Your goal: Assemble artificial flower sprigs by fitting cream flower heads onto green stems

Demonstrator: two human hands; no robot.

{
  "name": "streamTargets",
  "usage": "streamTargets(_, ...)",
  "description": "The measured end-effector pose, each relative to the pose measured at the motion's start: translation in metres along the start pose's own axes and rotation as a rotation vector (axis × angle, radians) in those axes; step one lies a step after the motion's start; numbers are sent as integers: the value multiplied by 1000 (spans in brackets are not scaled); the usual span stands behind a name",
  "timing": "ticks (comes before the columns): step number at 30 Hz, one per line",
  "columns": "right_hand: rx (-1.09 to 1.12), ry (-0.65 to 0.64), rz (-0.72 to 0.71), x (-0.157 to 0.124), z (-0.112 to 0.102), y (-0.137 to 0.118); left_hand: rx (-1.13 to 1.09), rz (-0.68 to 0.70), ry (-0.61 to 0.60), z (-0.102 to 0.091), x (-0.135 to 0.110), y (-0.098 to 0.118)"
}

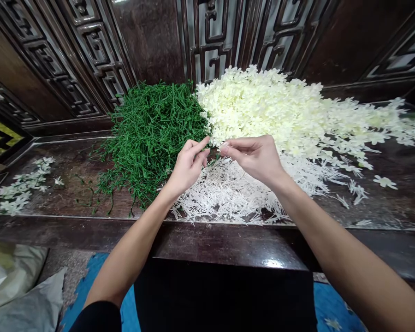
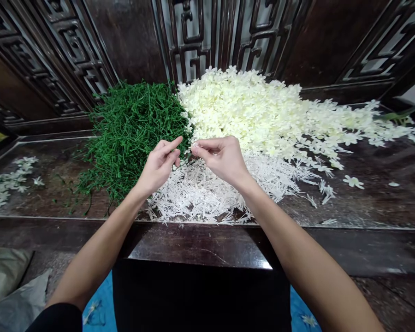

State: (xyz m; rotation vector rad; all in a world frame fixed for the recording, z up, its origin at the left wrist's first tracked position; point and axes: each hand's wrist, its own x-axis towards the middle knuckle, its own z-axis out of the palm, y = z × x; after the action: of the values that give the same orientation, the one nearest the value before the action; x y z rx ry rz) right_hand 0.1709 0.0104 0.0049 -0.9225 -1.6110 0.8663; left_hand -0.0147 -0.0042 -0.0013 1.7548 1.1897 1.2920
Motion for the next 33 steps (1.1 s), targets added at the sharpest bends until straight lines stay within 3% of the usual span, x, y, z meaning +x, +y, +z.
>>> streamTargets(8,-82,-49,-68,0,-3,-8,-192,-97,42,1,-5,12)
streamTargets(12,-89,-69,-81,-1,-2,-8,-168,-49,113,2,-5,11)
streamTargets(16,-103,-66,-107,-1,0,-6,-107,28,94,1,-3,6)
streamTargets(22,-149,-34,-153,-2,0,-3,-54,32,59,2,-4,7)
streamTargets(33,-170,-78,-204,-3,2,-7,-173,-60,9,6,-4,8)
